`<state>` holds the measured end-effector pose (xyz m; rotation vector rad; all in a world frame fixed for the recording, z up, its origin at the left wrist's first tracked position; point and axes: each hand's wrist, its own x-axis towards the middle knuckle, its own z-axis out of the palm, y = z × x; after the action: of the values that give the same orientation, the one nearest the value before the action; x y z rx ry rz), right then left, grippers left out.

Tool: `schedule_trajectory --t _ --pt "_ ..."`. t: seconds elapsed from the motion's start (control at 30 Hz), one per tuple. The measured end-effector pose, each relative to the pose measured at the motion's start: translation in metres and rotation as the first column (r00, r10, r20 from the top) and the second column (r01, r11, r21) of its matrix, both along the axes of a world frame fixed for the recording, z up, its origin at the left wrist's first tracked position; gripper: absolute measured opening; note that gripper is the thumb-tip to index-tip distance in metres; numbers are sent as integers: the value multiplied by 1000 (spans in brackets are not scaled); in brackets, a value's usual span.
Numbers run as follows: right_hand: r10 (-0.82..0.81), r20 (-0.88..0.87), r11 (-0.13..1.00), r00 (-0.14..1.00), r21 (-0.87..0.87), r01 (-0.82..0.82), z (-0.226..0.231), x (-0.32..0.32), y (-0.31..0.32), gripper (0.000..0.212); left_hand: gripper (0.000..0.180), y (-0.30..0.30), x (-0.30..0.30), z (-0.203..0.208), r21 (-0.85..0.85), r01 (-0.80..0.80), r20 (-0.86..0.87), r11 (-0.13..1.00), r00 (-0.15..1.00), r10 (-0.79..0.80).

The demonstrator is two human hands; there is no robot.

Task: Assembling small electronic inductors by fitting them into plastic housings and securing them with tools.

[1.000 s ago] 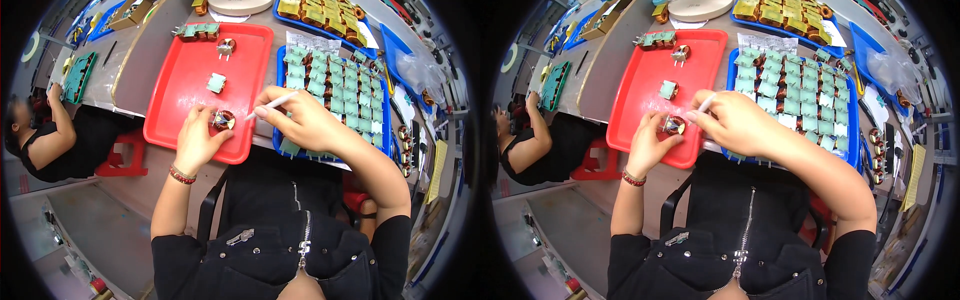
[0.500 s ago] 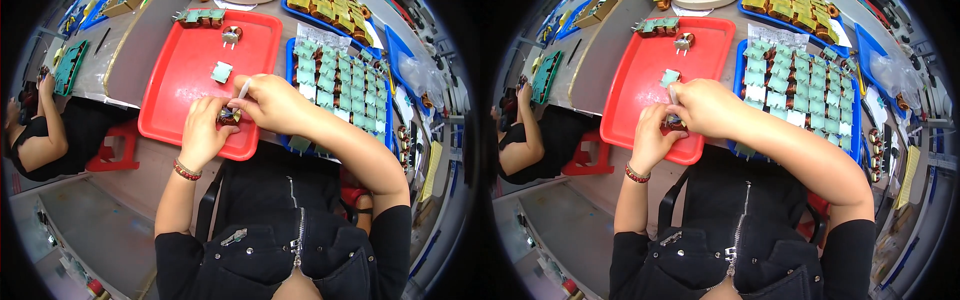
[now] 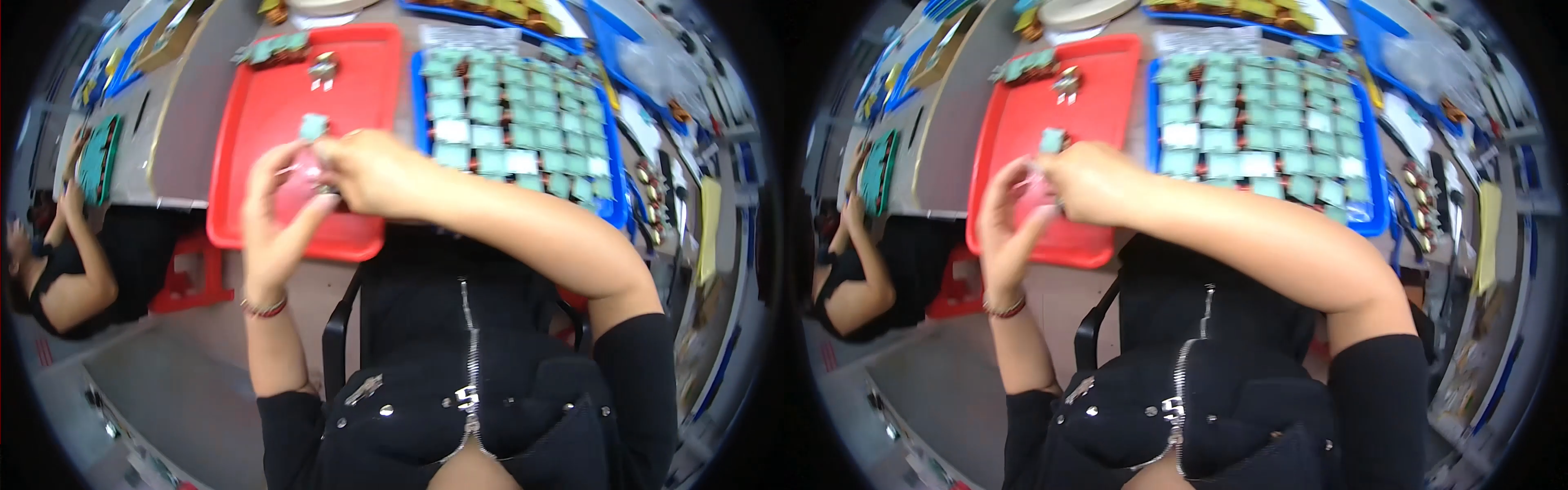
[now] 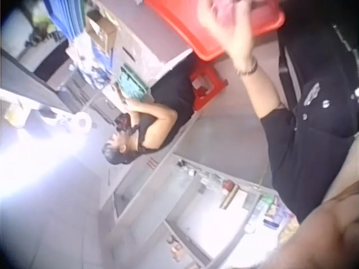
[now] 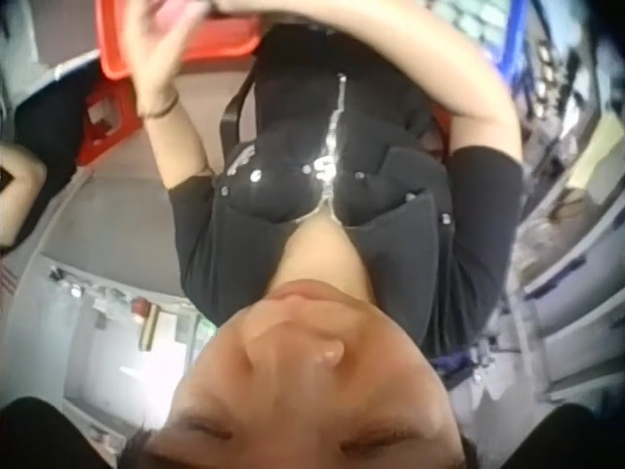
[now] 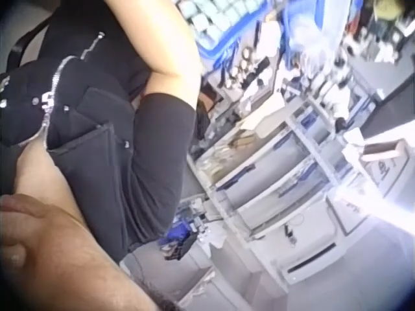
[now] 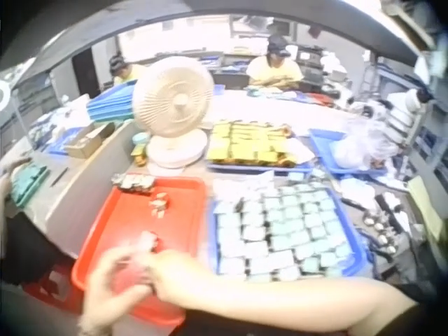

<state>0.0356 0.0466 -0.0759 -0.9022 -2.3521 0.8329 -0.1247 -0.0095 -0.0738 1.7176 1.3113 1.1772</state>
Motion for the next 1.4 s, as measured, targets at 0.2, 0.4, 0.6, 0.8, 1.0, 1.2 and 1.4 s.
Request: schedule_trajectory --t 0.2,0.4,0.6,0.8,1.0,1.2,1.4 --pt "-45 -112 997 993 -70 37 -11 -8 0 11 8 11 19 19 319 -34 -71 947 996 59" --pt "-57 47 998 997 21 56 1 0 -4 13 9 12 28 11 194 -126 10 973 992 127" --pt "-193 23 944 981 279 179 28 60 -1 17 7 16 20 -1 176 -161 -19 971 986 167" --pt "-669 -459 652 585 16 758 60 292 -25 30 6 10 9 -11 164 -176 47 971 984 171" --pt "-999 32 43 38 193 980 -21 552 -130 32 5 -3 5 -19 187 -196 -9 962 979 202" --pt "-943 273 -55 -190 436 898 -99 656 -213 35 9 4 25 -12 104 -87 68 991 994 80" --pt "-992 73 -59 -103 457 888 -49 657 -185 36 9 -4 11 -21 206 -192 40 960 981 188"
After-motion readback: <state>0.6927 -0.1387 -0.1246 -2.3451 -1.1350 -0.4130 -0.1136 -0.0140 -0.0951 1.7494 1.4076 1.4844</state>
